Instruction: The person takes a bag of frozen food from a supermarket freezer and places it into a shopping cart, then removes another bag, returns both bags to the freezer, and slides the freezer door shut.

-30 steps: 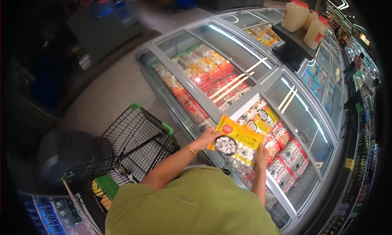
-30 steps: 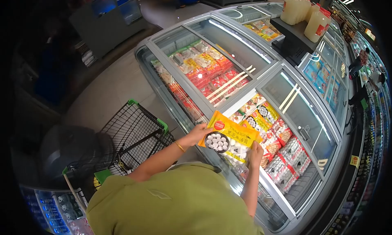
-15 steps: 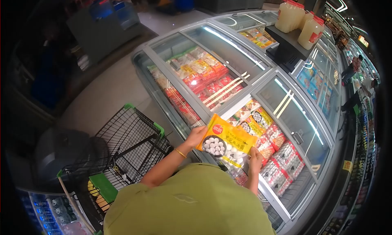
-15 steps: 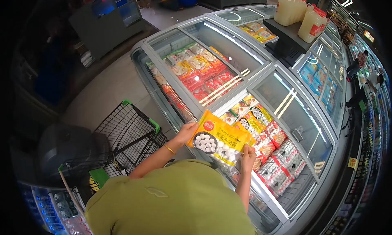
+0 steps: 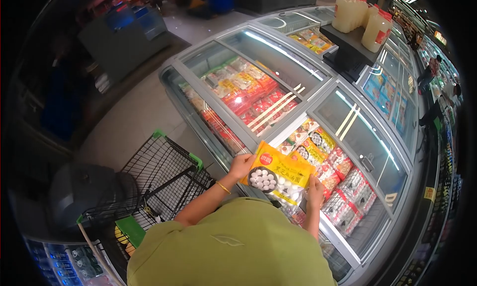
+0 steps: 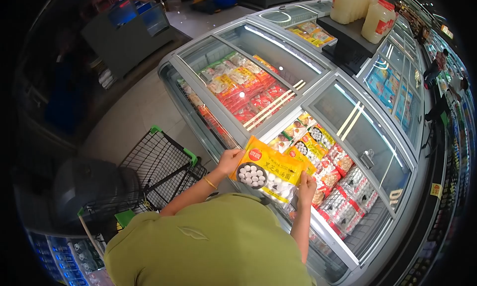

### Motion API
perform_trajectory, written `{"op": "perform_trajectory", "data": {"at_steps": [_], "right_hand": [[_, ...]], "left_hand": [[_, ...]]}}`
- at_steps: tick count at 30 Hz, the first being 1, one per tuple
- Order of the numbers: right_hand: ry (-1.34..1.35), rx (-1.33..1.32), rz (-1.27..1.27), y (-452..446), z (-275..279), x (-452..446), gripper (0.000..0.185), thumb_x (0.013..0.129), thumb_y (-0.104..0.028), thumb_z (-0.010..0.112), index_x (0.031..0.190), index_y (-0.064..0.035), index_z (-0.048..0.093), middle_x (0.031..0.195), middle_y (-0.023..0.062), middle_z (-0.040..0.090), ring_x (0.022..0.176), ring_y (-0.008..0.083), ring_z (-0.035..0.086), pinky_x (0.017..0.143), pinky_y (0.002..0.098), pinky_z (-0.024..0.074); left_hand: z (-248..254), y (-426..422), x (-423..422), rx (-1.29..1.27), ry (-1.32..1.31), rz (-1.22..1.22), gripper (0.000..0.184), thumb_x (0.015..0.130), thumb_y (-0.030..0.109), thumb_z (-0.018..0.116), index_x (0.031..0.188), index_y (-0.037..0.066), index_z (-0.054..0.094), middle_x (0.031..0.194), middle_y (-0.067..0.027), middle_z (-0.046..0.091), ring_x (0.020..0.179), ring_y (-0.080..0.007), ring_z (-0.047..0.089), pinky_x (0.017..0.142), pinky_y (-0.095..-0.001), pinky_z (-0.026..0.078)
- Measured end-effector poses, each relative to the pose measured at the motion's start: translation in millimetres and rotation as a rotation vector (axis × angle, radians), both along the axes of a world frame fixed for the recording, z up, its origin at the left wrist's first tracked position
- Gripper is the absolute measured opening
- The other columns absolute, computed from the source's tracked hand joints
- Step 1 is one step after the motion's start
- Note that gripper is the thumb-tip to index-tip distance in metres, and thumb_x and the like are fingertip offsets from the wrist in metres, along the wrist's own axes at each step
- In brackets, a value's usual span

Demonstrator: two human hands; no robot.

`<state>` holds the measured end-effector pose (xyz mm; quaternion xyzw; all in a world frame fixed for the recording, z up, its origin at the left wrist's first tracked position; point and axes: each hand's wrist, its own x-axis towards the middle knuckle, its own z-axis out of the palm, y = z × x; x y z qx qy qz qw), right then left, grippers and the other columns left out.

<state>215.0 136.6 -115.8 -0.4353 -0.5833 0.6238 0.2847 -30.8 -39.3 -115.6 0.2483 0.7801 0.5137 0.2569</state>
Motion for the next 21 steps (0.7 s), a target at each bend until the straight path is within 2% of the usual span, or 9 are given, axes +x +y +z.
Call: {"op": "perform_trajectory", "data": {"at_steps": [1, 2, 4, 9, 11, 12, 13, 15, 21], "right_hand": [[-0.002, -0.005, -0.003, -4, 6, -1, 0.034, 0.092, -0.033, 0.052, 0.092, -0.0019, 0.067, 0.063, -0.0062, 0.053, 0.052, 0.0036, 0.039, 0.047, 0.0195, 0.0287], [-0.013, -0.040, -0.039, -7, 14, -3, 0.031, 0.093, -0.028, 0.051, 0.086, -0.0014, 0.065, 0.063, -0.0050, 0.054, 0.053, 0.0033, 0.040, 0.049, 0.0197, 0.0298], [-0.029, -0.080, -0.077, -9, 15, -4, 0.029, 0.094, -0.023, 0.051, 0.080, -0.0008, 0.064, 0.063, -0.0038, 0.054, 0.054, 0.0031, 0.041, 0.050, 0.0199, 0.0310], [-0.067, -0.185, -0.060, -4, 30, -9, 0.031, 0.093, -0.029, 0.052, 0.092, -0.0012, 0.065, 0.077, 0.0018, 0.063, 0.062, 0.0056, 0.053, 0.055, 0.0212, 0.0414], [-0.077, -0.205, -0.081, -1, 33, -13, 0.035, 0.092, -0.034, 0.052, 0.094, -0.0017, 0.065, 0.075, -0.0001, 0.060, 0.061, 0.0059, 0.049, 0.055, 0.0208, 0.0385], [-0.087, -0.223, -0.098, 0, 34, -15, 0.039, 0.091, -0.039, 0.052, 0.096, -0.0022, 0.065, 0.072, -0.0020, 0.056, 0.059, 0.0062, 0.045, 0.055, 0.0204, 0.0355], [-0.070, -0.239, -0.105, 0, 38, -19, 0.037, 0.092, -0.036, 0.053, 0.096, -0.0014, 0.065, 0.076, -0.0006, 0.060, 0.063, 0.0068, 0.049, 0.058, 0.0201, 0.0379], [-0.037, -0.164, -0.073, 14, -2, -14, 0.034, 0.092, -0.033, 0.054, 0.096, -0.0009, 0.065, 0.079, 0.0000, 0.062, 0.066, 0.0069, 0.051, 0.059, 0.0207, 0.0392], [0.102, -0.090, -0.184, 8, 0, -19, 0.027, 0.092, -0.021, 0.056, 0.092, 0.0045, 0.066, 0.080, 0.0004, 0.064, 0.070, 0.0051, 0.051, 0.065, 0.0206, 0.0403]], "left_hand": [[-1, -1, 1, 0.035, 0.013, 0.007, 0.033, 0.091, 0.026, 0.054, 0.083, -0.004, 0.064, 0.064, -0.0006, 0.060, 0.061, -0.0042, 0.049, 0.054, -0.0248, 0.042], [-4, -2, 0, 0.029, 0.010, 0.005, 0.033, 0.091, 0.026, 0.054, 0.083, -0.004, 0.064, 0.064, -0.0006, 0.060, 0.061, -0.0042, 0.049, 0.054, -0.0248, 0.042], [-3, -3, -2, 0.009, 0.054, 0.012, 0.034, 0.091, 0.026, 0.054, 0.081, -0.005, 0.063, 0.064, -0.0012, 0.060, 0.059, -0.0056, 0.049, 0.054, -0.0254, 0.042], [-6, 1, -8, -0.039, 0.106, 0.020, 0.033, 0.089, 0.027, 0.058, 0.081, -0.004, 0.064, 0.067, -0.0030, 0.063, 0.060, -0.0074, 0.054, 0.055, -0.0244, 0.044], [-6, 4, -9, 0.035, 0.077, 0.047, 0.032, 0.088, 0.027, 0.059, 0.082, -0.004, 0.064, 0.068, -0.0035, 0.064, 0.060, -0.0078, 0.056, 0.056, -0.0240, 0.044], [-7, 6, -12, 0.000, 0.104, 0.044, 0.032, 0.086, 0.030, 0.060, 0.082, -0.002, 0.064, 0.071, -0.0070, 0.066, 0.063, -0.0146, 0.060, 0.059, -0.0281, 0.046], [-5, 7, -13, -0.037, 0.130, 0.041, 0.033, 0.084, 0.034, 0.061, 0.082, 0.001, 0.065, 0.074, -0.0105, 0.067, 0.066, -0.0215, 0.064, 0.061, -0.0322, 0.048], [-6, 11, -16, -0.027, 0.117, 0.048, 0.033, 0.084, 0.034, 0.061, 0.081, 0.001, 0.064, 0.073, -0.0102, 0.067, 0.065, -0.0209, 0.064, 0.061, -0.0318, 0.048], [-17, 10, -15, 0.053, 0.058, 0.107, 0.033, 0.083, 0.034, 0.062, 0.079, 0.001, 0.064, 0.070, -0.0093, 0.066, 0.061, -0.0204, 0.063, 0.058, -0.0315, 0.048]]}}
